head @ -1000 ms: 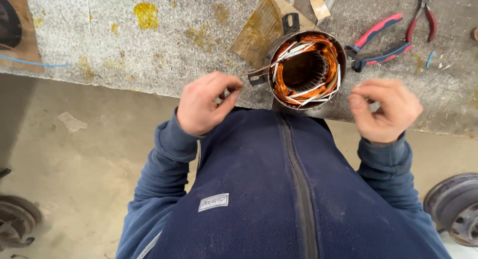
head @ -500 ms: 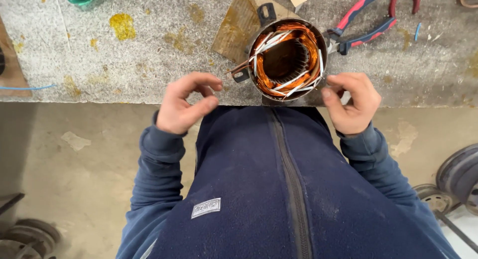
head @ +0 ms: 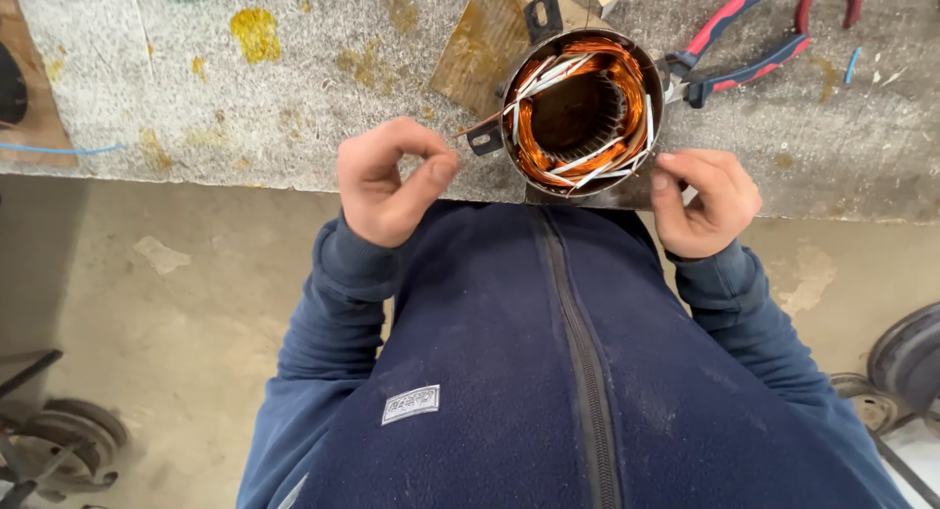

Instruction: Manually winding and insulating the copper coils within an electric motor stator.

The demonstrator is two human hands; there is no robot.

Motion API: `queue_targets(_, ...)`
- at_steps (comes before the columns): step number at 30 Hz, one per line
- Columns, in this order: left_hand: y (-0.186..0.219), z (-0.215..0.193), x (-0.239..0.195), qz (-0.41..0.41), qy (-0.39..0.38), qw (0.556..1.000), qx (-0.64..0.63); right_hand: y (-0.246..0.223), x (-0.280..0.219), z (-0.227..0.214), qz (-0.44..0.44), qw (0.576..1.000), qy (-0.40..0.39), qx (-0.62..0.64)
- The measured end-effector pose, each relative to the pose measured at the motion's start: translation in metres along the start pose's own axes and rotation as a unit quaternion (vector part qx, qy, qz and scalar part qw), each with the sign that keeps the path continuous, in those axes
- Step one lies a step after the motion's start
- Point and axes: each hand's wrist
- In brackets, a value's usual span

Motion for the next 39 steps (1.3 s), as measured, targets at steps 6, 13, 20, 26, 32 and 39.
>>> queue_targets(6,0.005,-0.038,0.003,0.027,-0.233,0.970,0.058,0.017,-0.015,-0.002,0.048,0.999,0.002,0.004)
queue_targets(13,0.050,-0.067,0.017,0.105,-0.232,0.967,0.014,0.036,-0.015,0.010,0.062,0.997,-0.051,-0.010)
queue_targets(20,-0.007,-0.109,-0.018,-0.116,-0.133,0.972,0.158,0.040,-0.012,0.011,0.084,0.994,-0.066,0.005)
queue_targets(26,-0.021,0.002,0.004,0.016,-0.212,0.964,0.158,0.040,-0.013,0.011,0.102,0.992,-0.073,0.010)
queue_targets(32,0.001,0.032,0.019,0.102,-0.091,0.969,0.207,0.041,-0.013,0.012,0.105,0.991,-0.088,-0.003)
queue_targets(39,0.035,-0.021,0.009,0.152,-0.108,0.945,0.270,0.036,-0.007,0.012,0.117,0.990,-0.073,0.009)
Point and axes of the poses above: each hand's wrist, its own x-axis towards the middle knuckle, its own z-axis out of the palm, y = z × x, and after that the axes turned 5 degrees about x, right-handed
